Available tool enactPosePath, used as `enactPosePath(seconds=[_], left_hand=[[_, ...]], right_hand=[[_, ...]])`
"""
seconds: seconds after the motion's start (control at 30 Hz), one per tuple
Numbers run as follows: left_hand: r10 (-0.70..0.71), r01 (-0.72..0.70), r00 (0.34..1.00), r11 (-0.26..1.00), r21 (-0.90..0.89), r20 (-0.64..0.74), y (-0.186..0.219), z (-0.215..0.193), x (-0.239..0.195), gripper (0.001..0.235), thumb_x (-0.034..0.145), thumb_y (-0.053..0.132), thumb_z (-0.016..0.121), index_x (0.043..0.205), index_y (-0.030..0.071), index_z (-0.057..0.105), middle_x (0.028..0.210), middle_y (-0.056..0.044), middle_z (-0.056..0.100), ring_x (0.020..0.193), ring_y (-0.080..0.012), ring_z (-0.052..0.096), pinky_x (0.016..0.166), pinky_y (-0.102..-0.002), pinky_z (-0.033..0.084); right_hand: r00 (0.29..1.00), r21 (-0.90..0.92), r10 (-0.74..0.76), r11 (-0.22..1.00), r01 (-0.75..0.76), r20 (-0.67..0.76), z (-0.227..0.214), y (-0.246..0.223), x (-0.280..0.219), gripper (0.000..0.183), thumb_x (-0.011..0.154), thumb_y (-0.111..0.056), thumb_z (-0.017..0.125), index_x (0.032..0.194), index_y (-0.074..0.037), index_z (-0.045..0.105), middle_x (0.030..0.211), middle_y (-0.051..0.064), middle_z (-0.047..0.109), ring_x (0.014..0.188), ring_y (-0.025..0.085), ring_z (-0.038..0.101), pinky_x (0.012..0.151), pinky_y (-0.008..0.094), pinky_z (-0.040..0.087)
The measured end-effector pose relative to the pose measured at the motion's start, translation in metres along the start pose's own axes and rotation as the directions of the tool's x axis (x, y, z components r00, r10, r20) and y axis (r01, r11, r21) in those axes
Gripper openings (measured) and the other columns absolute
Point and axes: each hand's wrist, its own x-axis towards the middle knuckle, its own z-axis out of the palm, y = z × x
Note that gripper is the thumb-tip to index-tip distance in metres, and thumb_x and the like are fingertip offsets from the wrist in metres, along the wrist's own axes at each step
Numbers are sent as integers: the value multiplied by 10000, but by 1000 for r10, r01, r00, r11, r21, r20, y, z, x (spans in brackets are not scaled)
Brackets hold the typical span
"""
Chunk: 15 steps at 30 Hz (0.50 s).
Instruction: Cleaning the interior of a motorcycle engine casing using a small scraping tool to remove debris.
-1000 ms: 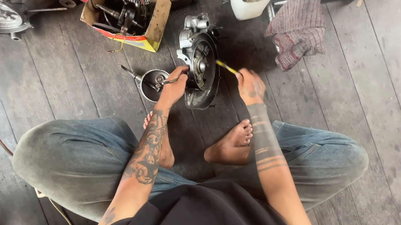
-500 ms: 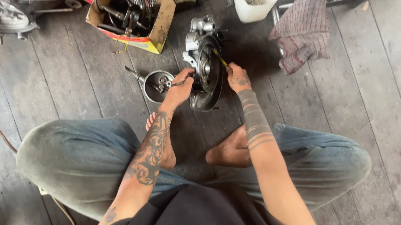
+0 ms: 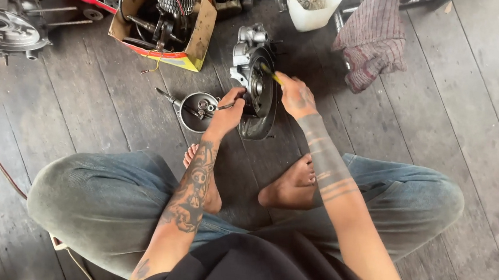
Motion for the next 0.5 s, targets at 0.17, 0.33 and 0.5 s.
enactPosePath(seconds=[0.17,0.33,0.5], left_hand=[[29,-29,999,1000,3,37,-1,0,4,416,978,229,432,1363,128,552,1331,-251,612,1266,-473,565,1042,-633,472],[-48,42,995,997,68,84,24,-7,-9,417,987,264,444,1384,178,537,1441,-211,558,1358,-426,502,1161,-566,401],[-50,48,996,998,32,75,15,-3,-8,424,1002,270,433,1401,156,523,1468,-231,533,1379,-444,474,1178,-575,375]], right_hand=[[998,-192,-60,980,51,-38,19,-1,12,700,924,-91,681,1544,-300,432,1331,225,631,1156,442,675,1004,550,574],[991,-262,-62,965,29,-117,59,52,2,444,957,-182,572,1370,-324,653,1207,170,721,1047,398,728,936,470,595],[989,-302,-88,952,49,-116,29,45,15,485,1024,-218,487,1443,-454,546,1258,160,684,1060,381,728,938,495,596]])
